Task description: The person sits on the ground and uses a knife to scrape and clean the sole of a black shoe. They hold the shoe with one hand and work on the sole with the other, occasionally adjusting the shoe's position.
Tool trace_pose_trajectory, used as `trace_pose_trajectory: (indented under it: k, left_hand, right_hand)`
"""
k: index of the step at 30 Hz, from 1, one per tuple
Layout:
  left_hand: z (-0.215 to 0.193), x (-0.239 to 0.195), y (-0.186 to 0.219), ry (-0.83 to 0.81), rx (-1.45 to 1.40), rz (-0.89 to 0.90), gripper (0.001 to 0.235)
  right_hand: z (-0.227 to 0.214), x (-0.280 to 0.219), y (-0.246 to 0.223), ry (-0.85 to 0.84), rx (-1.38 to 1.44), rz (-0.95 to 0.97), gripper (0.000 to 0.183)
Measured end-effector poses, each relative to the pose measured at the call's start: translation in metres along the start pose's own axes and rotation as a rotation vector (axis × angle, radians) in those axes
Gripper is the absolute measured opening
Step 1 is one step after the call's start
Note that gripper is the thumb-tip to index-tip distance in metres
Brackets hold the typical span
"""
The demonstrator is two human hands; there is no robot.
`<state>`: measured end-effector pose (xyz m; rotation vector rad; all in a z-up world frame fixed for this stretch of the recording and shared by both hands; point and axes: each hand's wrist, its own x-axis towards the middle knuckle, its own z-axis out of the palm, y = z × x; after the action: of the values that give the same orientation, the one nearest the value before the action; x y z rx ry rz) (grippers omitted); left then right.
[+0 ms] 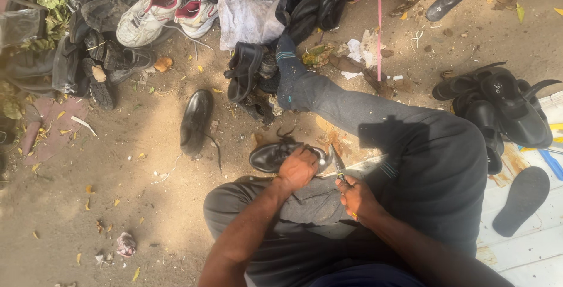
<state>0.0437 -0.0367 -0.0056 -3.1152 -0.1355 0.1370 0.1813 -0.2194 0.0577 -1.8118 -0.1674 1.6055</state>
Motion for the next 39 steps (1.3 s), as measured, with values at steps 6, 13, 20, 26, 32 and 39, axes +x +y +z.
trace_pose_trajectory:
  k: [6, 13, 20, 26, 32, 39]
  left_hand:
    - [0.018, 0.051, -0.047, 0.475, -0.058, -0.676, 0.022]
    - [0.029, 0.05, -0.033, 0.603, -0.209, -0.418, 0.021]
    - [0.007, 0.057, -0.041, 0.29, -0.36, -0.584, 0.035]
    - [0.017, 0.07, -0.053, 0.043, -0.609, -0.651, 0.014]
    - [0.003, 0.062, -0.056, -0.043, -0.687, -0.629, 0.03]
    - [-0.005, 0.078, -0.041, -0.146, -0.744, -0.506, 0.025]
  right_hand:
    - [0.001, 0.005, -0.013, -0.013, 0.042, -0.074, 0.048]
    - [0.002, -0.002, -0.014, -0.004, 0.024, -0.058, 0.037]
    - [0.006, 0.001, -0.016, 0.007, -0.041, -0.071, 0.036]
    - [0.003, 0.0, -0.017, 0.039, -0.033, -0.044, 0.033]
    - [0.008, 0.0, -0.014, 0.04, -0.019, -0.052, 0.029]
    - [0.004, 0.007, -0.007, 0.079, 0.053, -0.145, 0.033]
